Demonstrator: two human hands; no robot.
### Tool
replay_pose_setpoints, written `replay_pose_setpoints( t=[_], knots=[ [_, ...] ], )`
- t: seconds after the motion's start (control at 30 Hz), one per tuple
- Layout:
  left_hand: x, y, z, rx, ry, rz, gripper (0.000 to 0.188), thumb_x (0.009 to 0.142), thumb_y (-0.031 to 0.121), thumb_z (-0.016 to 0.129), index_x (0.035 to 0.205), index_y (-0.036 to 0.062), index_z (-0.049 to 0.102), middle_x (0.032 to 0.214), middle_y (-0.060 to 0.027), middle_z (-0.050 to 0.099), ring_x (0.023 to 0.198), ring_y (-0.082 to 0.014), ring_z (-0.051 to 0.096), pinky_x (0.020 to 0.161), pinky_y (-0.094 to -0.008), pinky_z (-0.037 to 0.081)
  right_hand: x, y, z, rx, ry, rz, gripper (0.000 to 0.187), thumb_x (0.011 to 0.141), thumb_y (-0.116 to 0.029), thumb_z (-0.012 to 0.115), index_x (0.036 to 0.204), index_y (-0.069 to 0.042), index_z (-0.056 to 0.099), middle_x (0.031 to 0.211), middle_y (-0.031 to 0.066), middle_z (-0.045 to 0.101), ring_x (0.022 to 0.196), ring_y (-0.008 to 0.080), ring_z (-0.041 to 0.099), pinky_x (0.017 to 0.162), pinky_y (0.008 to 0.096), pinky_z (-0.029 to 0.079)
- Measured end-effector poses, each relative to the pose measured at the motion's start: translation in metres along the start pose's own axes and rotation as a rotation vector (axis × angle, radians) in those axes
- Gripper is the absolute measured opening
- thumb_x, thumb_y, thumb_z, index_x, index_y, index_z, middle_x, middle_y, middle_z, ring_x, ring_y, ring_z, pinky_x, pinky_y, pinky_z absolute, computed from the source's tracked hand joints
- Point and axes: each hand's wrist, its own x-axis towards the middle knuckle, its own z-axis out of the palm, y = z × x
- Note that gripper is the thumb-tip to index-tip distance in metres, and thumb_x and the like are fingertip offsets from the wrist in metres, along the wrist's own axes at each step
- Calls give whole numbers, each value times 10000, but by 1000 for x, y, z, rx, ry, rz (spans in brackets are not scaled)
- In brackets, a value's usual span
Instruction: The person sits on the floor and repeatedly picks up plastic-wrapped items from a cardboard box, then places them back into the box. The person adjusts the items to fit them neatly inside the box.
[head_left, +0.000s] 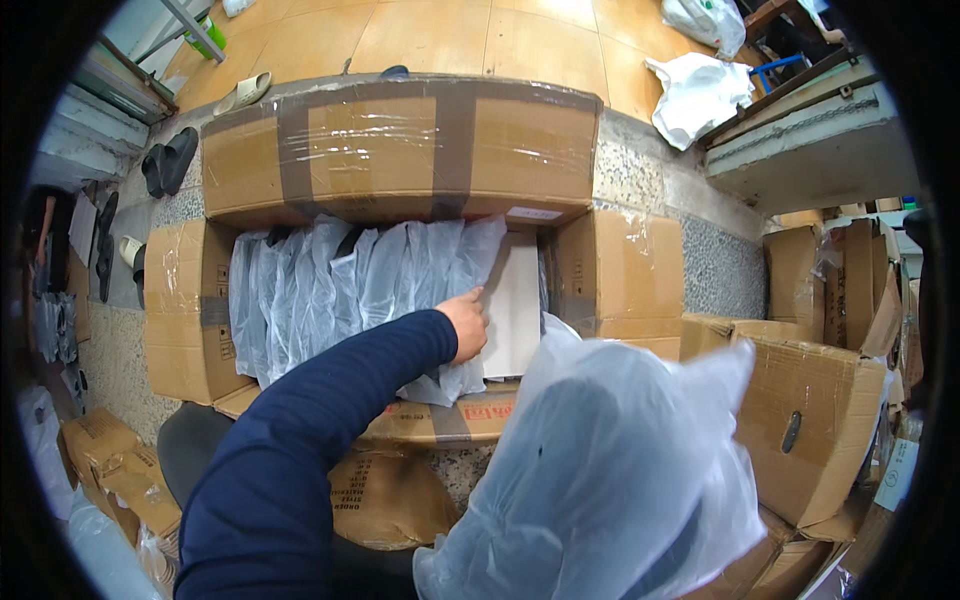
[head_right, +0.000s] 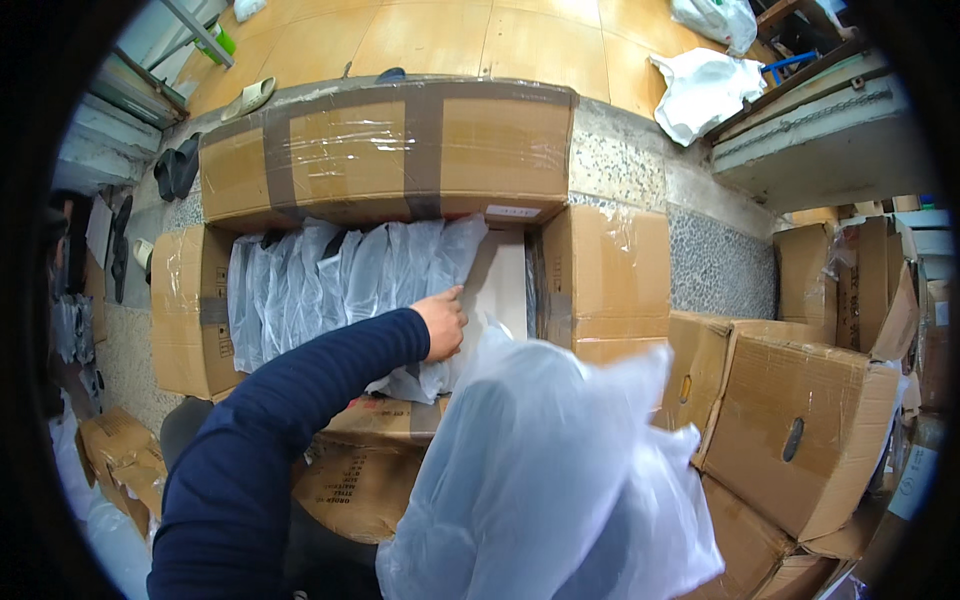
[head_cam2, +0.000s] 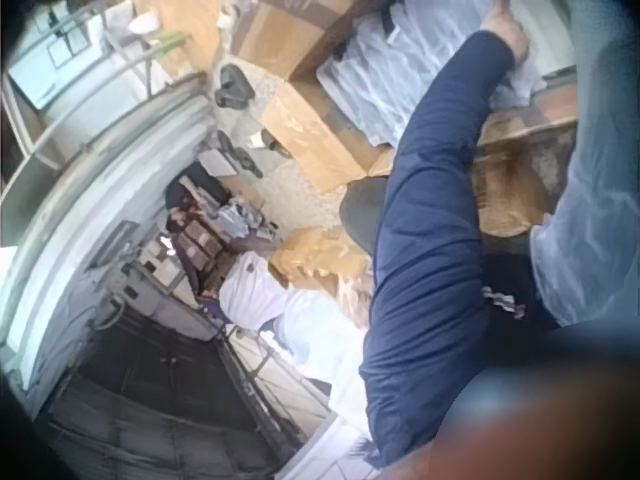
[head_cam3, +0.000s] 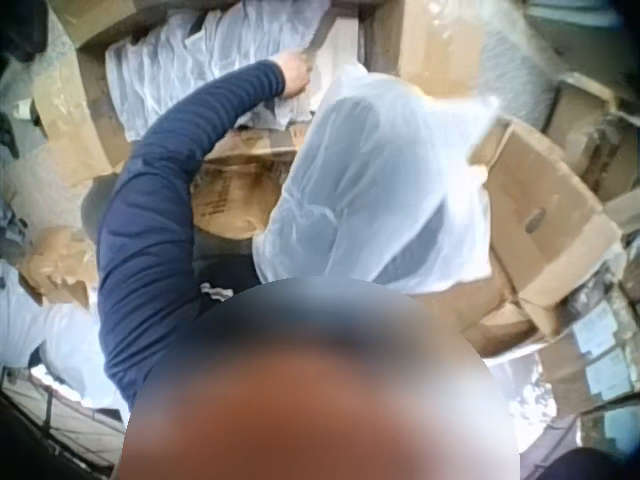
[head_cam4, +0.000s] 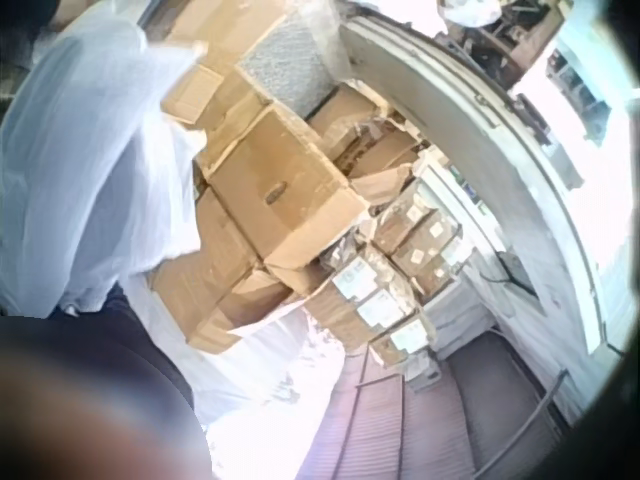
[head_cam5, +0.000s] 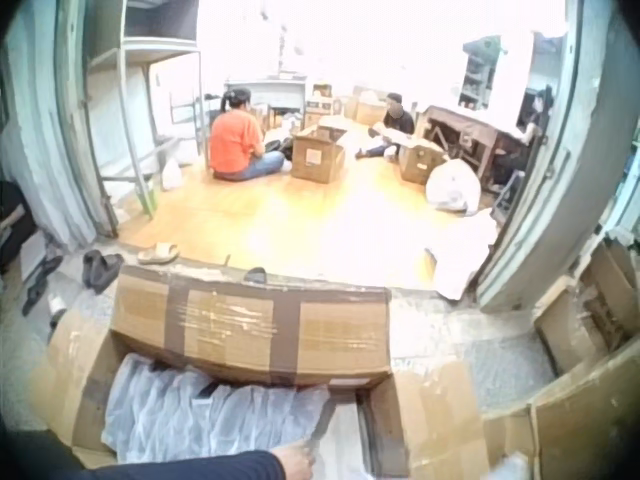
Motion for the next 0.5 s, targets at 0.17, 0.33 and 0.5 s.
replay_pose_setpoints(
  t=[0.17,0.33,0.5],
  knots=[
    [-26,-13,-4,-111,156,84,294,838,370,636,973,142,764,1094,-40,683,1177,-249,553,1196,-539,176,-27,12,-10,188,-48,58,436,1020,-293,493,1269,57,570,1181,159,648,1125,228,592,977,352,458],
    [-34,-18,1,-29,-30,56,358,865,322,589,1136,130,723,1298,-48,626,1297,-251,487,1192,-556,164,-101,24,-38,531,-157,292,424,1031,-279,485,1269,60,576,1178,156,658,1123,224,599,974,346,463],
    [-1,0,5,-12,-130,-146,422,910,318,492,1219,109,690,1381,-104,579,1332,-276,473,1165,-613,149,-127,37,-4,610,123,248,559,1053,-366,447,1357,102,480,1327,215,569,1247,241,540,1049,354,405]
  ],
)
